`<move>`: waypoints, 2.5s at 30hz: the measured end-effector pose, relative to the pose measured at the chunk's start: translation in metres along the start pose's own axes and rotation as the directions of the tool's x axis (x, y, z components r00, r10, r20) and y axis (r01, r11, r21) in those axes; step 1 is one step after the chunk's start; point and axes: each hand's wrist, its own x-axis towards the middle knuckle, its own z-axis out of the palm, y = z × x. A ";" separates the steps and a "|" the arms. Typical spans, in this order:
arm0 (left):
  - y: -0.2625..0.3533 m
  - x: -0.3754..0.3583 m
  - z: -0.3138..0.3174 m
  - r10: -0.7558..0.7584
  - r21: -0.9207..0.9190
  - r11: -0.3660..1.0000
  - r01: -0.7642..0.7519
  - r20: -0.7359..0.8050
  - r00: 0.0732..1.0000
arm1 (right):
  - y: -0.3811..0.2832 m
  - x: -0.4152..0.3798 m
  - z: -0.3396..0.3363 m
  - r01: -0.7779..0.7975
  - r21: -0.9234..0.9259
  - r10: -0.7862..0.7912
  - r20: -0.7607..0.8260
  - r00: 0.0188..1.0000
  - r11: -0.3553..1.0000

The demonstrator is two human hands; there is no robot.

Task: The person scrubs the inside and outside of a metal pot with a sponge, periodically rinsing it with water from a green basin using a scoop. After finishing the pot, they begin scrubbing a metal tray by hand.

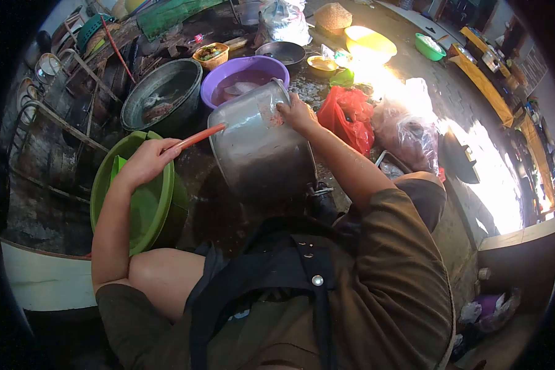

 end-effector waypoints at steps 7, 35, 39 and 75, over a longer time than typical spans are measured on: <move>-0.003 -0.008 -0.006 -0.071 0.029 0.997 0.071 -0.029 0.997 | 0.013 0.009 0.010 0.007 0.059 -0.005 -0.039 0.999 0.998; -0.208 -0.021 0.028 -0.765 0.136 0.625 0.768 -0.089 0.638 | -0.002 -0.019 -0.015 -0.230 0.783 -0.117 0.359 0.926 0.578; -0.261 -0.026 0.078 -0.644 0.248 0.740 0.625 -0.008 0.765 | -0.040 -0.037 -0.019 -0.206 0.745 -0.114 0.354 0.928 0.634; -0.373 -0.095 -0.010 -0.440 0.194 0.592 0.782 -0.736 0.515 | -0.104 0.091 0.017 0.536 0.112 -0.248 0.950 0.189 0.837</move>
